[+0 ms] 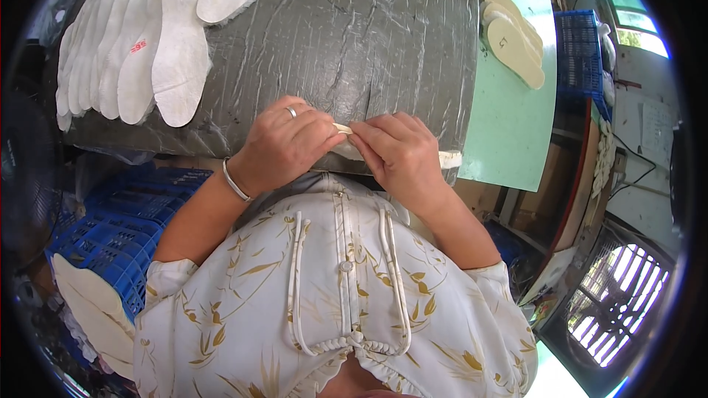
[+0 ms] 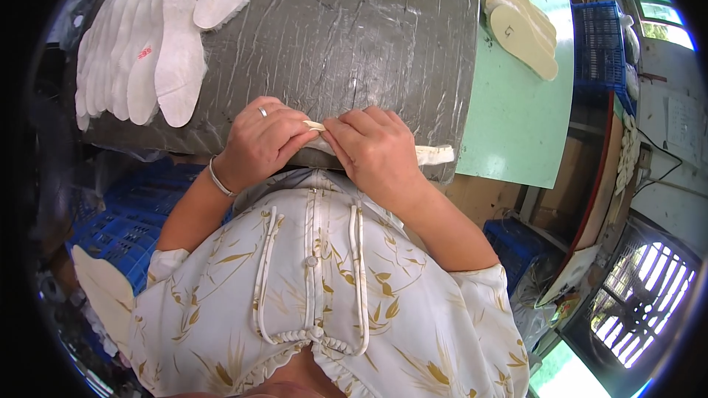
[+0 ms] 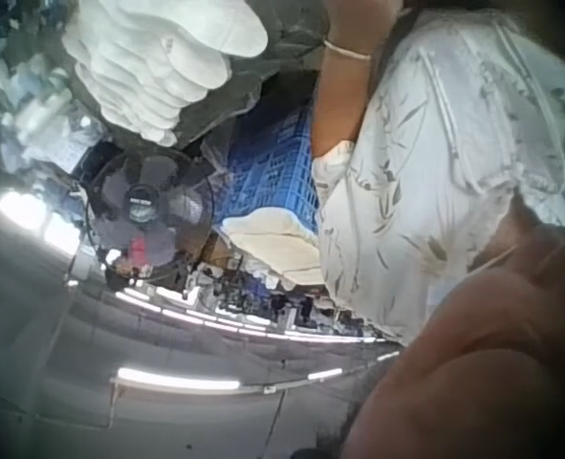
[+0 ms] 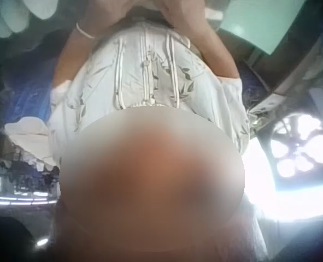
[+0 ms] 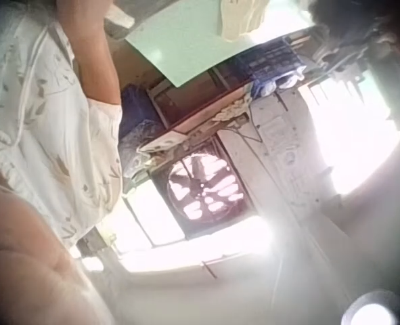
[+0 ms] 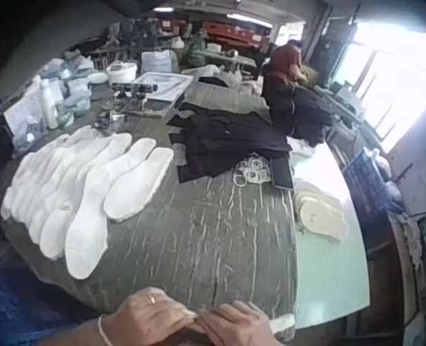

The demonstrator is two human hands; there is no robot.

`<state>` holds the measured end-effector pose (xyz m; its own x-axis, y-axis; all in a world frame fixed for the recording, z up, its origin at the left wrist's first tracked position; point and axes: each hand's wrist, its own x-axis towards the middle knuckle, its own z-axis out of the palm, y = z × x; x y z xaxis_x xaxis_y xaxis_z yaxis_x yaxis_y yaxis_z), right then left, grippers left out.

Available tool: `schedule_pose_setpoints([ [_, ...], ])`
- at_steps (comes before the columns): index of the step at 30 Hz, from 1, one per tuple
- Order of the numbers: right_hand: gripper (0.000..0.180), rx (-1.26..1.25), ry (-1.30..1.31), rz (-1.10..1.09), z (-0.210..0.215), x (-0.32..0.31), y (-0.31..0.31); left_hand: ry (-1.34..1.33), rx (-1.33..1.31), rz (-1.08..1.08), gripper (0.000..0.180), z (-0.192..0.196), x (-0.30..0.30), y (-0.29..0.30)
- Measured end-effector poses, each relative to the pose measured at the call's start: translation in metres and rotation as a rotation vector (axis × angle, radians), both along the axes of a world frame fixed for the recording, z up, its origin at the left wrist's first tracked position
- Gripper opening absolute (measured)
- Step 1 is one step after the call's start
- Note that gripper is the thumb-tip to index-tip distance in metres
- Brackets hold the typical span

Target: Assembling and lining shoe insoles at a factory workbench.

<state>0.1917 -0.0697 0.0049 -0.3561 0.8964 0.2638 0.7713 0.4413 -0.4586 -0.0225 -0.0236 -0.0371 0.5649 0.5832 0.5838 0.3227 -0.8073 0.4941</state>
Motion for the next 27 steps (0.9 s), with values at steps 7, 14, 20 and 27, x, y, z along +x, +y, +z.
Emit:
schedule_pose_setpoints([
  [7, 0.010, -0.036, 0.072, -0.014, -0.001, 0.001, 0.002, -0.015, -0.022, -0.017, 0.015, -0.001, 0.000, 0.001],
  [14, 0.011, -0.069, 0.086, -0.036, -0.001, -0.001, 0.004, 0.012, -0.086, 0.001, 0.014, -0.001, 0.001, -0.001],
  [20, 0.012, -0.113, 0.118, -0.036, -0.003, -0.002, 0.007, 0.002, -0.183, -0.032, 0.013, 0.000, -0.002, -0.003],
  [27, 0.010, -0.095, 0.152, -0.073, -0.007, 0.001, 0.006, -0.030, -0.249, 0.027, 0.017, 0.002, -0.010, 0.000],
])
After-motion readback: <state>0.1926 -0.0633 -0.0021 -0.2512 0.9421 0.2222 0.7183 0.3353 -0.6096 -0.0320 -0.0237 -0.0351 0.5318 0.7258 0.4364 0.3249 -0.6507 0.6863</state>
